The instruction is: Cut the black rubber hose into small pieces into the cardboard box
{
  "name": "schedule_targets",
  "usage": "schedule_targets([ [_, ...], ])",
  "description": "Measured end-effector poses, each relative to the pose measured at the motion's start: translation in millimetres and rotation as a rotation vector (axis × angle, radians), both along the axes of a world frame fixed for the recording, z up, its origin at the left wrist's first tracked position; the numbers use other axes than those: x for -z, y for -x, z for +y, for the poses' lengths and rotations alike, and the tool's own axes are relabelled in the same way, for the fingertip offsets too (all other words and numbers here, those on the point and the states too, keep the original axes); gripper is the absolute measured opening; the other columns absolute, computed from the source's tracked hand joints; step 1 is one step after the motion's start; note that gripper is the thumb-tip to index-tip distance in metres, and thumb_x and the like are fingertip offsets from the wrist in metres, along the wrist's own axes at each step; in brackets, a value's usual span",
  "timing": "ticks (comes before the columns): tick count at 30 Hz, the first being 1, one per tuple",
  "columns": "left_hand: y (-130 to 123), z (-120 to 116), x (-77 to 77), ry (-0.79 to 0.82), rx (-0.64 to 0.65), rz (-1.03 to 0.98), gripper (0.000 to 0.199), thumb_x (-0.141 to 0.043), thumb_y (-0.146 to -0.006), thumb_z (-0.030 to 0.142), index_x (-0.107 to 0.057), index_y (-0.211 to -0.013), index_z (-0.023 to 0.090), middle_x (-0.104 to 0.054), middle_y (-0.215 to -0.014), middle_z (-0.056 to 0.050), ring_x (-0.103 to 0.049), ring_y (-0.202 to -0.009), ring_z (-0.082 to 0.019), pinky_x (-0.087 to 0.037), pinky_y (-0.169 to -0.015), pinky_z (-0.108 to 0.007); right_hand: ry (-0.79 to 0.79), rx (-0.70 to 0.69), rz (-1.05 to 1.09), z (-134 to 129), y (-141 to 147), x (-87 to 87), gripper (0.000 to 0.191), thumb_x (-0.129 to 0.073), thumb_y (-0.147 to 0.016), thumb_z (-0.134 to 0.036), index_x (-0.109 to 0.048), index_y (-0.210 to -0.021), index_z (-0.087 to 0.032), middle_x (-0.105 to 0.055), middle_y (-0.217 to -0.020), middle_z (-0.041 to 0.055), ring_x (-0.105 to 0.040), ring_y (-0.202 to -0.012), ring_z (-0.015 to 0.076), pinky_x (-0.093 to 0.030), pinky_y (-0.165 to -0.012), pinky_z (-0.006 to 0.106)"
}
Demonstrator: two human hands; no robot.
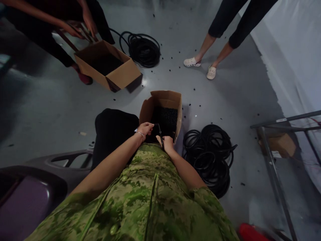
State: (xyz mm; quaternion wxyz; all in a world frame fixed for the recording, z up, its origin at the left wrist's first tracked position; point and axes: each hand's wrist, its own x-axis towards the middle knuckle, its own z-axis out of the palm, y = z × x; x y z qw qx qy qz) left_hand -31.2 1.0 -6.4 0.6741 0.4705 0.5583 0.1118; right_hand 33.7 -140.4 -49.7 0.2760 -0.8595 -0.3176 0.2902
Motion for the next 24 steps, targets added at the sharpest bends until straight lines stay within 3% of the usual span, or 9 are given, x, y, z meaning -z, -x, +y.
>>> schedule_targets([
  [6,4,-1,-4.3,0.001,-0.014,-0.087,0.021,-0.07,-0.073,0.027,-0.052,-0.07,0.017,-0.046,-0.047,0.006,-0.035,-0.036,-0.004,-0.028,-0.038,-0.017,0.064,-0.004,0.136,-1,-3,0.3,0.06,-0.054,-0.078,-0.069,-0.066,-0.054,-0.016,-0.059,-0.048,0.0038,-0.055,-0.049,0.0131,-0.034,-0.048,0.022],
  [10,7,-3,-7.9,0.01,-0.002,-0.227,0.024,-0.072,-0.07,0.032,-0.053,-0.075,0.017,-0.046,-0.048,0.007,-0.034,-0.037,-0.003,-0.026,-0.038,-0.016,-0.042,0.117,0.372,-10,-6,-6.3,0.058,-0.049,-0.082,-0.067,-0.069,-0.069,-0.014,-0.064,-0.058,0.0041,-0.056,-0.047,0.0116,-0.039,-0.047,0.021],
  [14,8,-4,-9.0,-0.003,0.002,-0.29,0.028,-0.073,-0.069,0.035,-0.055,-0.079,0.016,-0.046,-0.049,0.008,-0.034,-0.038,-0.003,-0.026,-0.039,-0.016,-0.132,0.123,0.498,-17,-7,-18.2,0.054,-0.051,-0.083,-0.065,-0.066,-0.077,-0.013,-0.064,-0.064,0.0033,-0.055,-0.047,0.01,-0.039,-0.045,0.019],
  [18,9,-4,-9.4,-0.008,0.02,-0.307,0.031,-0.074,-0.068,0.037,-0.055,-0.08,0.017,-0.046,-0.05,0.008,-0.034,-0.039,-0.003,-0.026,-0.039,-0.017,-0.09,0.045,0.418,-16,-10,-21.7,0.052,-0.052,-0.082,-0.066,-0.063,-0.074,-0.015,-0.064,-0.064,0.0019,-0.056,-0.05,0.0103,-0.038,-0.046,0.019],
  [24,10,-5,-9.2,-0.037,0.035,-0.328,0.03,-0.073,-0.069,0.037,-0.055,-0.082,0.017,-0.048,-0.05,0.008,-0.036,-0.039,-0.004,-0.027,-0.039,-0.017,-0.038,-0.063,0.249,-5,-17,-13.9,0.05,-0.047,-0.086,-0.064,-0.064,-0.072,-0.018,-0.066,-0.064,0.0013,-0.059,-0.054,0.0113,-0.038,-0.05,0.019],
])
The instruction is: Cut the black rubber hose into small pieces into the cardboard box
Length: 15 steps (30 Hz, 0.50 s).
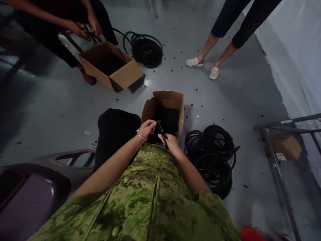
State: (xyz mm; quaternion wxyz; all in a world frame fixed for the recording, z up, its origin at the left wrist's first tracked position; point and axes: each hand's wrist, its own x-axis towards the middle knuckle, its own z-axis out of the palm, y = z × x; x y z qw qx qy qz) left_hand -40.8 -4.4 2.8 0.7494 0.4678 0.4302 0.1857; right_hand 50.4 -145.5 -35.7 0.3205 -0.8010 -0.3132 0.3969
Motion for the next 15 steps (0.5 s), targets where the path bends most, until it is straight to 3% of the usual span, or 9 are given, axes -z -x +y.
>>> schedule_targets([
  [9,0,1,0.5,-0.007,0.024,0.019,0.03,-0.073,-0.068,0.036,-0.055,-0.082,0.017,-0.048,-0.05,0.007,-0.035,-0.039,-0.004,-0.026,-0.039,-0.017,-0.034,0.03,0.07,6,0,-11.5,0.053,-0.049,-0.085,-0.066,-0.064,-0.07,-0.017,-0.065,-0.06,0.0015,-0.06,-0.049,0.0117,-0.041,-0.049,0.02],
  [15,-1,1,1.5,-0.019,0.06,0.056,0.028,-0.073,-0.067,0.035,-0.054,-0.076,0.016,-0.046,-0.049,0.007,-0.036,-0.04,-0.004,-0.025,-0.039,-0.016,-0.002,0.049,0.081,6,1,-2.5,0.055,-0.049,-0.084,-0.068,-0.065,-0.069,-0.017,-0.067,-0.061,0.0028,-0.061,-0.05,0.012,-0.04,-0.047,0.019],
])
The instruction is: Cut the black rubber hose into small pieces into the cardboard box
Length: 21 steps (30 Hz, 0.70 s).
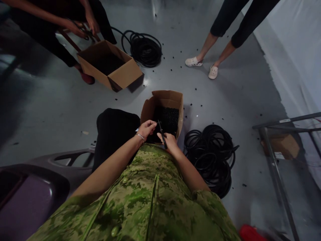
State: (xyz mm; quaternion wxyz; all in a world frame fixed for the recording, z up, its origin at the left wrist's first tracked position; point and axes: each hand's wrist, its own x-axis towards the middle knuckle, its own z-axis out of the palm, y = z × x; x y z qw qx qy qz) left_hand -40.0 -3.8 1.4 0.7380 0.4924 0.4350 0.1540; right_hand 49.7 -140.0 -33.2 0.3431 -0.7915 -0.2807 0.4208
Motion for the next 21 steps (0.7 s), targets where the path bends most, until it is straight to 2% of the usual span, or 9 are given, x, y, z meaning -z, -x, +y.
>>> schedule_targets([
  [6,-1,0,0.4,0.015,0.043,0.047,0.028,-0.076,-0.066,0.033,-0.055,-0.073,0.016,-0.042,-0.045,0.009,-0.032,-0.037,-0.003,-0.021,-0.038,-0.016,0.018,0.024,-0.037,-4,3,10.7,0.056,-0.046,-0.085,-0.068,-0.067,-0.073,-0.017,-0.067,-0.062,0.0019,-0.061,-0.052,0.012,-0.038,-0.048,0.019],
  [13,-2,0,-1.1,0.006,0.042,0.087,0.024,-0.074,-0.068,0.03,-0.055,-0.071,0.016,-0.044,-0.045,0.008,-0.033,-0.036,-0.004,-0.023,-0.036,-0.016,0.023,-0.007,-0.266,-7,8,-0.3,0.056,-0.049,-0.085,-0.065,-0.068,-0.062,-0.017,-0.064,-0.055,0.0042,-0.061,-0.056,0.0155,-0.038,-0.053,0.022],
  [21,-3,-1,2.0,0.011,-0.002,0.118,0.026,-0.075,-0.067,0.031,-0.053,-0.068,0.017,-0.044,-0.045,0.008,-0.033,-0.036,-0.003,-0.024,-0.037,-0.016,0.043,-0.024,-0.358,-6,16,-2.6,0.055,-0.05,-0.084,-0.064,-0.065,-0.056,-0.018,-0.063,-0.052,0.0045,-0.059,-0.053,0.0157,-0.034,-0.051,0.023],
])
